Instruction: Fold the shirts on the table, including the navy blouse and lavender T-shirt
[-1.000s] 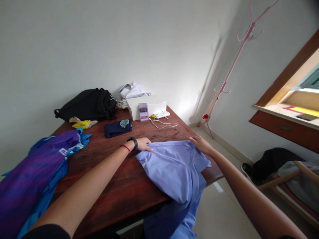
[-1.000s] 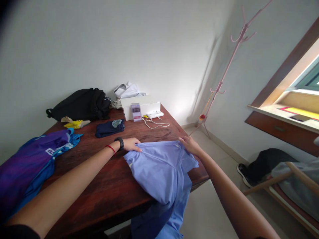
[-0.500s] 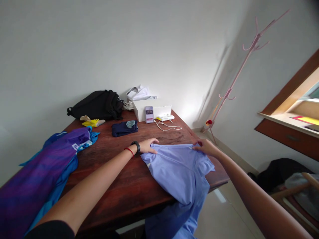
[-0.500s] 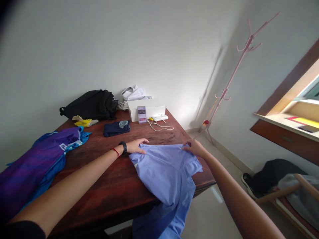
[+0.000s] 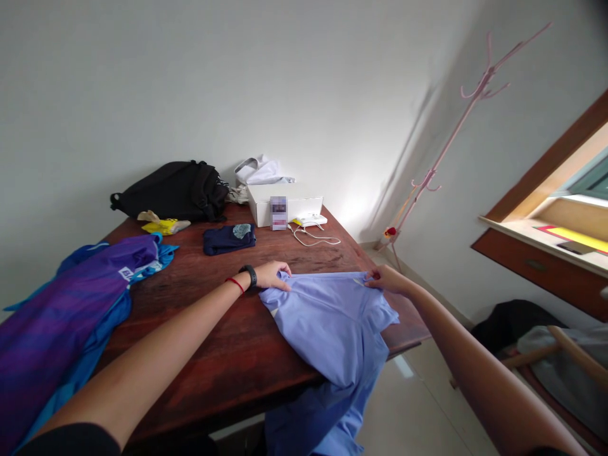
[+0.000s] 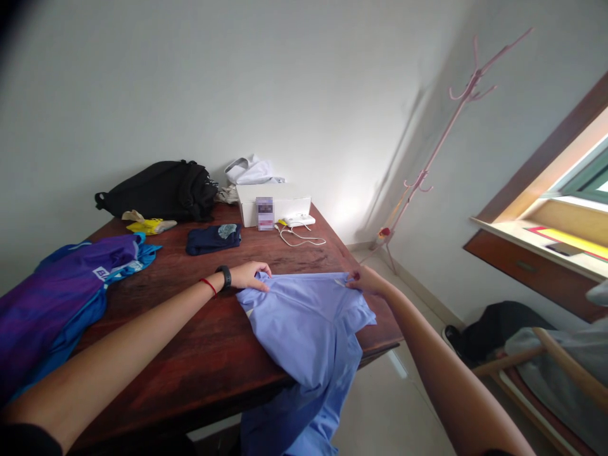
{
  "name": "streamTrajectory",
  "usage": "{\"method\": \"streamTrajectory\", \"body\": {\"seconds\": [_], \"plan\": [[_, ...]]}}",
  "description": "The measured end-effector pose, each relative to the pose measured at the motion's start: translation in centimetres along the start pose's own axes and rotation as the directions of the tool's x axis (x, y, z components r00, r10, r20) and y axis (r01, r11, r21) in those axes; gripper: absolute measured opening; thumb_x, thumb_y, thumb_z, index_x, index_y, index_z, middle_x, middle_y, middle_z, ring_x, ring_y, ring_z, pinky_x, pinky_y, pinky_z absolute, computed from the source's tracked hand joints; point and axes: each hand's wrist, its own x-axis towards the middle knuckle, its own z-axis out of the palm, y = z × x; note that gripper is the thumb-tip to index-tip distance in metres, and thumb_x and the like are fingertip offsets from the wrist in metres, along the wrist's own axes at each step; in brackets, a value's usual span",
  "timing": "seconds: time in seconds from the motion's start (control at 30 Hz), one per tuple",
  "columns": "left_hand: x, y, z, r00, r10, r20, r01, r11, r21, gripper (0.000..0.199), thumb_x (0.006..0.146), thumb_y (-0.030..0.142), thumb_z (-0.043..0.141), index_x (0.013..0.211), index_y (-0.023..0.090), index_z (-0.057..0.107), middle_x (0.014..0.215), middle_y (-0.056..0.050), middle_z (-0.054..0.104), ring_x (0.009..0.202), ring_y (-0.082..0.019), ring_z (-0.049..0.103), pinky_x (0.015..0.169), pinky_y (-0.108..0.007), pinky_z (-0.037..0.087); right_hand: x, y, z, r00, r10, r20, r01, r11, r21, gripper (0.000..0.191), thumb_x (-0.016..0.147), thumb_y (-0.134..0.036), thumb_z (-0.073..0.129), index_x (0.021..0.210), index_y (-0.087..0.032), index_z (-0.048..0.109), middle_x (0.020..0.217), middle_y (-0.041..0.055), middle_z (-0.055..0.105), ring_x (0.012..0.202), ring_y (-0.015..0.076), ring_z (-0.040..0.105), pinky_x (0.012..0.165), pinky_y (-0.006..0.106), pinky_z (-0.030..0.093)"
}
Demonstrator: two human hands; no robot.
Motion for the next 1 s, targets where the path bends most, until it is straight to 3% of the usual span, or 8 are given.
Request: {"method": "streamTrajectory", "body": {"seconds": [0.13, 0.27, 0.47, 0.6, 0.7, 0.83, 1.0], "plan": [[-0.4, 0.1, -0.3, 0.997, 0.013, 0.074, -0.011, 1.0, -0.023, 0.065, 0.061, 0.055, 0.085, 0.113, 0.019, 0.068, 0.104, -0.004, 0.068, 0.094, -0.022, 0.06, 0.079, -0.027, 0.044, -0.5, -0.6, -0.3, 0.998, -0.01, -0.065, 0.019, 0.991, 0.136, 0.04, 0.065, -0.056, 0.076, 0.063, -0.018, 0.062, 0.055, -0.0015, 0.056, 0.057, 0.015, 0.05, 0.054, 0.027, 0.038], [-0.3, 0.1, -0.3, 0.995, -0.045, 0.089, 0.049, 0.998, -0.043, 0.069, 0.061, 0.056, 0.085, 0.117, 0.019, 0.067, 0.106, -0.005, 0.068, 0.097, -0.023, 0.06, 0.081, -0.028, 0.044, -0.2, -0.7, 0.2, 0.977, -0.008, -0.215, 0.071, 0.955, 0.288, 0.044, 0.074, -0.061, 0.067, 0.076, -0.018, 0.062, 0.062, -0.0005, 0.059, 0.057, 0.0152, 0.052, 0.054, 0.026, 0.04], [0.0, -0.1, -0.2, 0.994, -0.071, 0.087, 0.076, 0.996, -0.054, 0.066, 0.063, 0.061, 0.082, 0.11, 0.018, 0.069, 0.104, -0.005, 0.069, 0.093, -0.021, 0.062, 0.076, -0.026, 0.045, 1.5, 0.4, 1.6, 0.912, 0.118, -0.392, -0.087, 0.992, 0.095, 0.021, 0.077, -0.038, 0.067, 0.082, -0.018, 0.065, 0.068, 0.0042, 0.066, 0.065, 0.0193, 0.059, 0.058, 0.027, 0.041], [-0.1, -0.2, -0.1, 0.995, -0.058, 0.087, 0.062, 0.997, -0.041, 0.064, 0.061, 0.062, 0.083, 0.107, 0.019, 0.069, 0.096, -0.003, 0.07, 0.086, -0.02, 0.062, 0.069, -0.024, 0.043, 2.2, 1.4, 2.0, 0.921, 0.115, -0.372, -0.126, 0.992, -0.005, 0.008, 0.073, -0.027, 0.067, 0.072, -0.019, 0.067, 0.069, 0.0052, 0.068, 0.07, 0.0209, 0.061, 0.062, 0.028, 0.04], [-0.1, -0.2, 0.0, 0.996, -0.011, 0.09, 0.014, 0.999, -0.031, 0.057, 0.059, 0.053, 0.087, 0.102, 0.019, 0.07, 0.09, 0.0, 0.069, 0.081, -0.017, 0.06, 0.068, -0.023, 0.042, 2.2, 1.7, 2.0, 0.945, 0.094, -0.312, -0.117, 0.992, -0.054, 0.015, 0.071, -0.033, 0.072, 0.074, -0.019, 0.071, 0.069, 0.005, 0.069, 0.069, 0.0217, 0.063, 0.061, 0.028, 0.04], [-0.1, 0.0, 0.1, 0.994, 0.066, 0.083, -0.063, 0.997, -0.035, 0.033, 0.067, 0.039, 0.083, 0.089, 0.018, 0.07, 0.083, 0.001, 0.069, 0.077, -0.015, 0.059, 0.07, -0.022, 0.042, 2.3, 1.8, 1.9, 0.969, 0.041, -0.244, -0.064, 0.994, -0.088, 0.03, 0.064, -0.04, 0.079, 0.083, -0.017, 0.073, 0.076, 0.0058, 0.071, 0.07, 0.0214, 0.064, 0.062, 0.028, 0.042], [-0.9, 0.2, 0.0, 0.991, 0.128, -0.042, -0.13, 0.989, -0.064, 0.021, 0.08, 0.033, 0.07, 0.095, 0.017, 0.07, 0.091, -0.002, 0.071, 0.083, -0.017, 0.062, 0.077, -0.025, 0.046, 2.2, 1.6, 1.7, 0.98, -0.045, -0.192, 0.022, 0.992, -0.121, 0.032, 0.066, -0.046, 0.074, 0.058, -0.019, 0.059, 0.055, 0.0006, 0.059, 0.057, 0.0165, 0.054, 0.055, 0.027, 0.036]]}}
